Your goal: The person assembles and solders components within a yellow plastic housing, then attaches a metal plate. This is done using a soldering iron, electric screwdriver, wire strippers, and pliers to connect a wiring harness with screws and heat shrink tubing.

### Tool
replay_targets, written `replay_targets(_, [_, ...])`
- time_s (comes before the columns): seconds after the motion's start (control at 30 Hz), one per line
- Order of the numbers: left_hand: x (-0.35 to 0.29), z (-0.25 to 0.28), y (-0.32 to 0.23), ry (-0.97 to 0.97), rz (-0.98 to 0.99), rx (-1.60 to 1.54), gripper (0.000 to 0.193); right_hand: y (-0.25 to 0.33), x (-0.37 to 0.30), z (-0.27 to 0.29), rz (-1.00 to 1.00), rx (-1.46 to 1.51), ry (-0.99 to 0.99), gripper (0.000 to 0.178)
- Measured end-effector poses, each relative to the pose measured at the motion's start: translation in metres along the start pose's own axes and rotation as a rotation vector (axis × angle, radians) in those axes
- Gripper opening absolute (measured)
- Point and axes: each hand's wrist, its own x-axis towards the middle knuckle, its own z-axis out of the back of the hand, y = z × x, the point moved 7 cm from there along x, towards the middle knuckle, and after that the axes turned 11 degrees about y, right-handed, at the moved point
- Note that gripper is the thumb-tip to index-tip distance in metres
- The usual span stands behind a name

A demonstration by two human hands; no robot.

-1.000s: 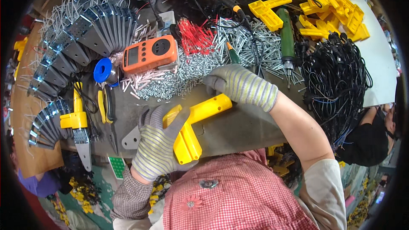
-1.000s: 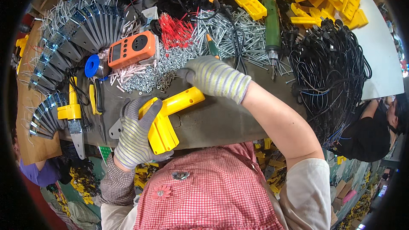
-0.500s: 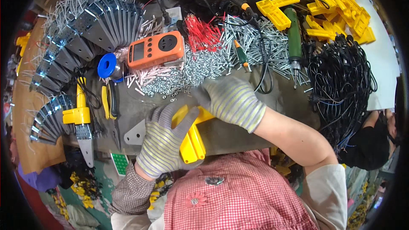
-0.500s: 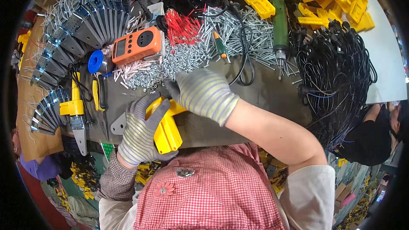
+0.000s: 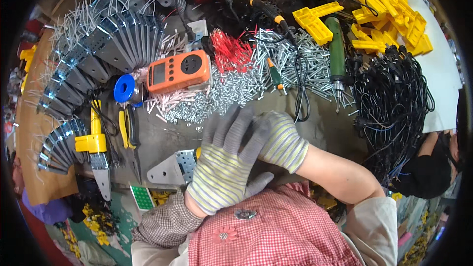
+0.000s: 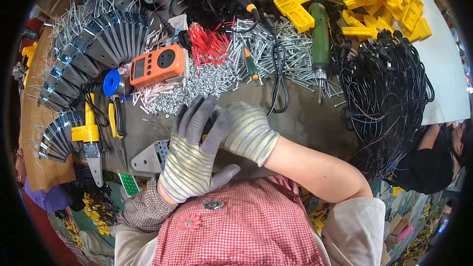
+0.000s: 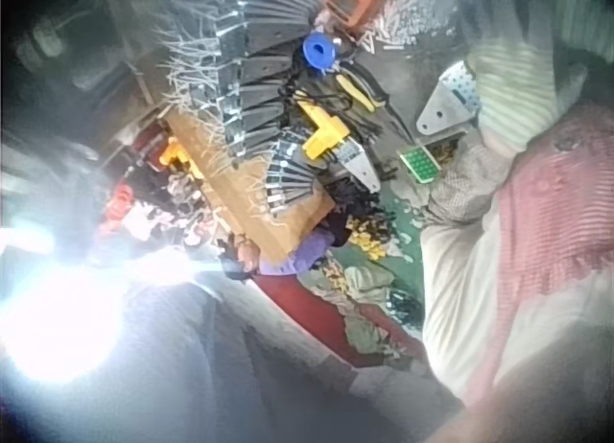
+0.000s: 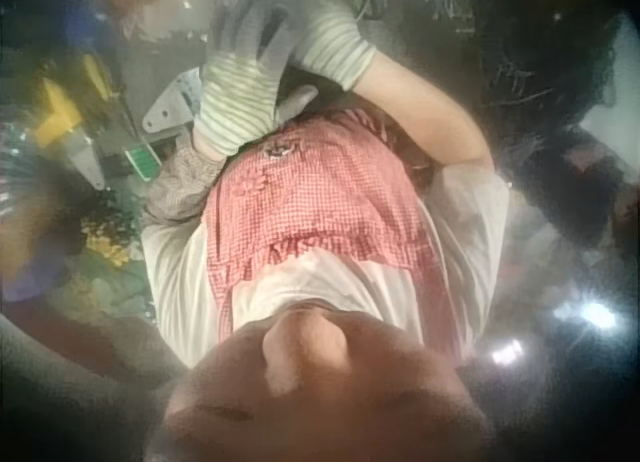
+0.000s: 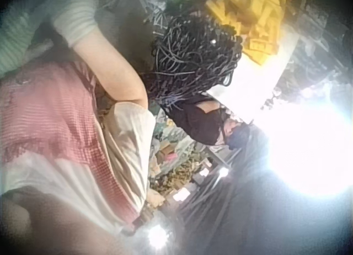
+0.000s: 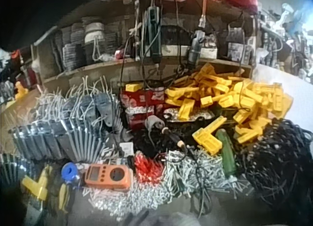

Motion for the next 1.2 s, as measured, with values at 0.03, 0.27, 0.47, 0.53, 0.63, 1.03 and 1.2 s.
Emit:
replay_targets(0.03, [0.001, -0.005, 0.002, 0.035, 0.019, 0.002, 0.093, -0.001, -0.004, 0.003, 0.015, 0.049, -0.046, 0.035])
replay_targets(0.27, [0.006, -0.004, 0.002, 0.089, 0.07, -0.052, 0.089, -0.048, -0.017, 0.073, 0.058, -0.122, -0.508, 0.014])
replay_targets(0.47, [0.009, -0.006, 0.0, 0.207, 0.094, 0.008, 0.087, -0.059, 0.033, 0.073, -0.067, -0.57, -0.278, 0.01])
replay_targets(0.53, [0.01, -0.005, 0.0, 0.206, 0.092, -0.004, 0.085, -0.064, 0.043, 0.067, -0.12, -0.579, -0.157, 0.008])
replay_targets(0.63, [0.003, 0.011, 0.004, 0.154, 0.108, -0.044, 0.083, -0.06, 0.037, 0.07, 0.0, -0.647, -0.216, 0.009])
replay_targets(1.03, [-0.006, 0.072, 0.049, -0.126, 0.133, 0.067, 0.054, -0.053, 0.046, 0.083, 0.088, -0.629, -0.209, 0.02])
replay_targets(1.2, [0.005, 0.069, 0.069, -0.226, 0.205, -0.154, 0.042, -0.042, 0.0, 0.116, 0.158, 0.49, -0.568, 0.021])
